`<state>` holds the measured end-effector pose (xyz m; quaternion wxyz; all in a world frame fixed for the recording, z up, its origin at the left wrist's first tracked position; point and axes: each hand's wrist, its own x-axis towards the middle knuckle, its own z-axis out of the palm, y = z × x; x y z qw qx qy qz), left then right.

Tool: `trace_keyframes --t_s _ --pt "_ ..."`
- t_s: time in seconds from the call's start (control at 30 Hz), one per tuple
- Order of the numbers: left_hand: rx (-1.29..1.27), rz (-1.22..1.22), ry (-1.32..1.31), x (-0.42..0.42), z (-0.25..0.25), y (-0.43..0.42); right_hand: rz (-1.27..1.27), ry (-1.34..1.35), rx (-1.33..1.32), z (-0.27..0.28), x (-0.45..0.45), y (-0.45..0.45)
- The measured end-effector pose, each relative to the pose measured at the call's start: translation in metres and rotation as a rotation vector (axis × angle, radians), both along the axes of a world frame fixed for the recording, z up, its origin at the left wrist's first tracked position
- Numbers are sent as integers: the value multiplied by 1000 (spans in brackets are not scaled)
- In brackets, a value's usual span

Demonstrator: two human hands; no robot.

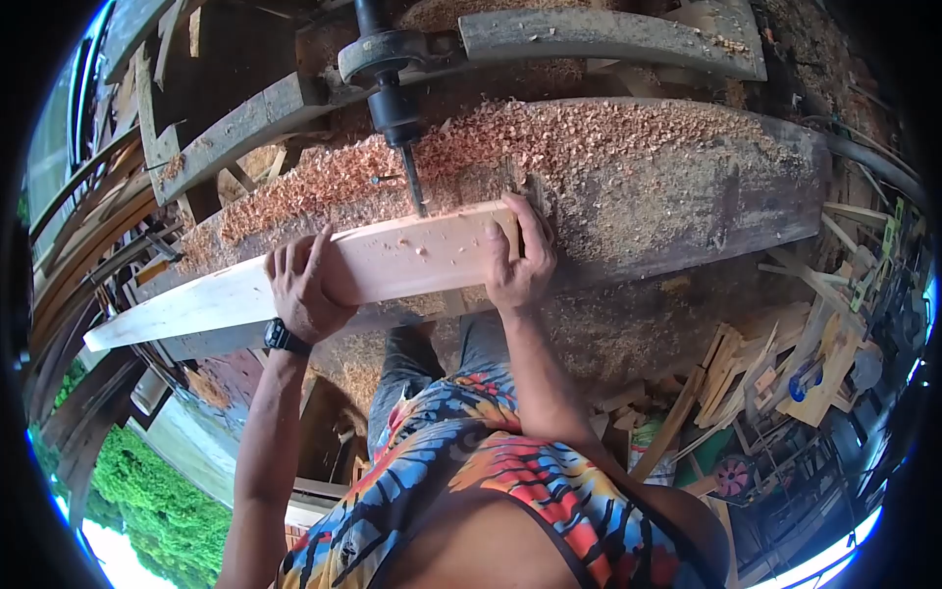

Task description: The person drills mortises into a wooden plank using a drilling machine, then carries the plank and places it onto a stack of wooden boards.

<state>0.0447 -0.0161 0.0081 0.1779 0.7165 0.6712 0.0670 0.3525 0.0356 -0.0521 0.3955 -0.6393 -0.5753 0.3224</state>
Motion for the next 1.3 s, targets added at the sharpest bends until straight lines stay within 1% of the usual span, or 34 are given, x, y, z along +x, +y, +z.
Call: trace_keyframes --t_s 0.17,0.23,0.43,0.67,0.8,0.9,0.93,1.03,1.07,1.1,1.17,1.3 --pt "-39 -15 -19 2 0 -15 -15 30 -32 4 7 -22" --pt "-58 -39 -1 1 2 -12 -17 13 -56 9 5 -24" --pt "-44 -35 -25 -4 -2 -12 -35 24 -48 2 4 -17" --pt "-21 -18 -29 -8 -3 8 -43 2 -24 -3 -1 6" --pt "-42 6 -32 -11 -3 26 -25 -37 33 -4 -10 39" --pt "-8 2 -2 -15 -8 34 -15 25 -22 -1 -15 55" --pt "46 0 -14 -14 -10 35 -27 46 47 -8 -15 56" --pt "19 2 -20 -10 -5 33 -6 115 -4 2 -14 51" --pt "21 -11 -36 -9 -3 30 25 100 67 -9 -7 44" --pt "4 -1 -37 -8 -5 20 7 13 52 -6 -4 31" --pt "10 -31 -49 -4 -6 1 -3 -40 20 1 2 3" --pt "-74 -19 -32 -1 1 -2 -26 -28 15 -2 6 -7"
